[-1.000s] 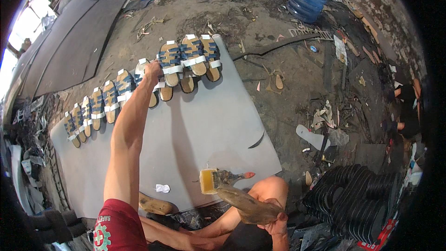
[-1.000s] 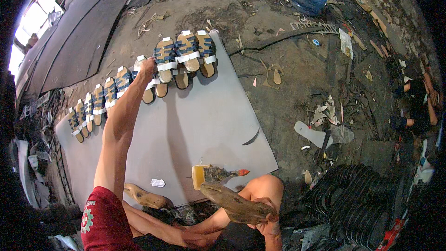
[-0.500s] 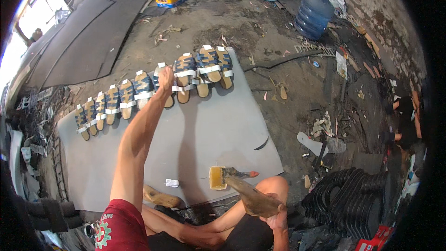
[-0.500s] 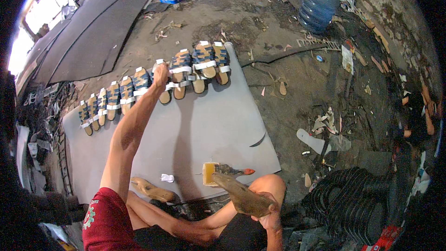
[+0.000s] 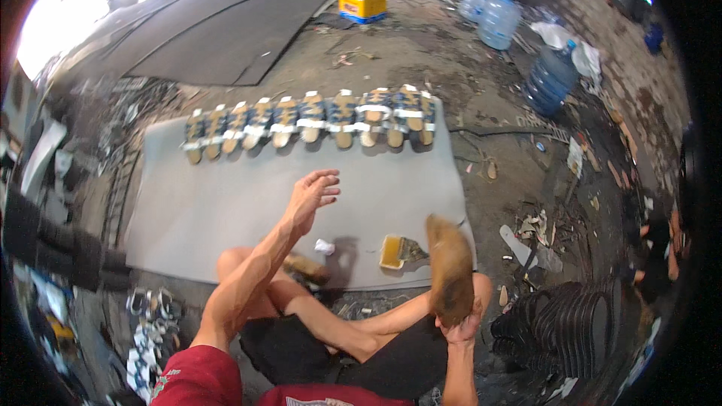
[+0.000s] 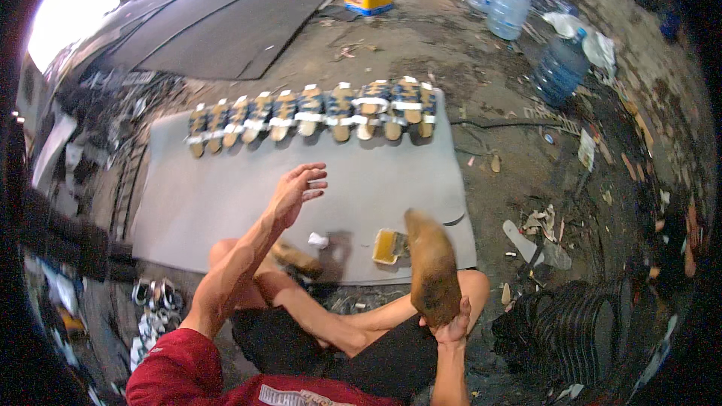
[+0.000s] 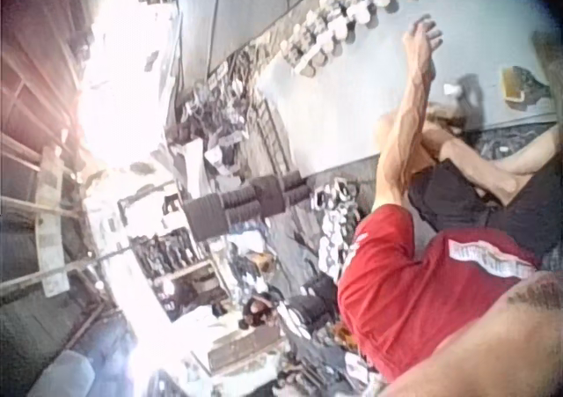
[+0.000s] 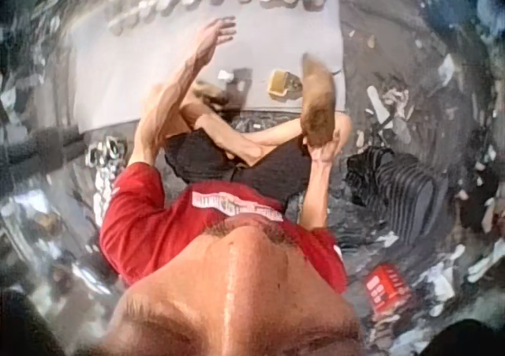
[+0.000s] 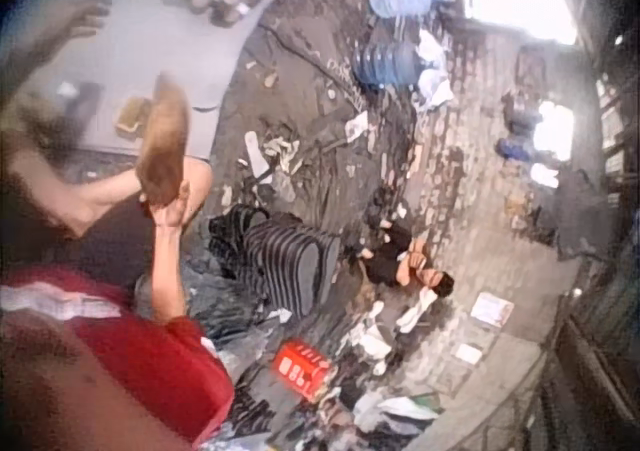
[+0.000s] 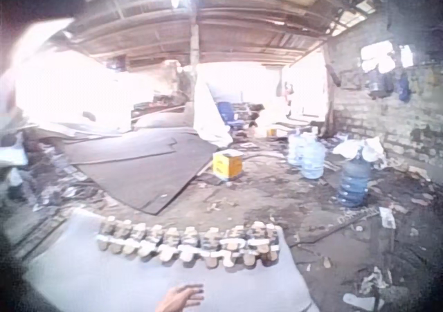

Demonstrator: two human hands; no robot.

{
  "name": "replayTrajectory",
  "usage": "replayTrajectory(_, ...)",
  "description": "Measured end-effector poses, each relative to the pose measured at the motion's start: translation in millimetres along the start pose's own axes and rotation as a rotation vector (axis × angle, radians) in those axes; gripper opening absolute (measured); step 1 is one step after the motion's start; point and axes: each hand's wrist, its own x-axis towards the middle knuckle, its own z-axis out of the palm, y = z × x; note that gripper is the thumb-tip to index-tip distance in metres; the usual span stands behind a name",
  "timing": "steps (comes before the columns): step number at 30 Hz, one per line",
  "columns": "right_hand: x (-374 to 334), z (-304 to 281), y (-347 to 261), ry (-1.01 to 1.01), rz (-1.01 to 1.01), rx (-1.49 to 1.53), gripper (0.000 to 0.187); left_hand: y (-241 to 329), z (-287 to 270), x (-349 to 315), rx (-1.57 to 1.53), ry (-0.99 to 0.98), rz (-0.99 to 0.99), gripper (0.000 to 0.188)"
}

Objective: The person sits on the floor and applies glue to the soles of several sandals using a brush. They pick up each sandal, apply glue to the sole, and place it back in a row.

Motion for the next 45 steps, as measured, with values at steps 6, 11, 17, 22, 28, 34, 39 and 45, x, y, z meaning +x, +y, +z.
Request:
replayTrajectory(6, 9, 55, 30, -0.103, -0.003, -0.44, 0.082, 32, -62, -178, -0.284, 0.28, 0.259, 0.028)
replayTrajectory(11, -16, 109, 89, -0.614, 0.526, 0.157, 0.111, -6, -145, -270, -0.324, 0.844, 0.452, 0.02)
replayTrajectory(17, -68, 94, 141, -0.469, 0.752, 0.105, 0.117, -140, -242, -342, -0.582, 1.372, 0.083, 0.03)
replayTrajectory(22, -64, 155, 143, -0.391, 0.659, -0.163, 0.107, -196, -307, -318, -0.525, 1.587, 0.041, 0.031)
replayTrajectory(28, -49, 160, 143, -0.311, 0.576, -0.652, 0.092, -110, -447, -278, -0.451, 2.142, 0.102, 0.083)
replayTrajectory(34, -57, 164, 153, -0.258, 0.636, -0.708, 0.088, -98, -542, -290, -0.738, 2.294, -0.587, 0.086)
replayTrajectory(39, -63, 147, 148, -0.189, 0.698, -0.706, 0.087, -140, -554, -273, -0.753, 2.01, -0.334, 0.087)
replayTrajectory(45, -57, 137, 154, -0.155, 0.742, -0.672, 0.085, -154, -574, -280, -0.721, 2.15, -0.341, 0.063)
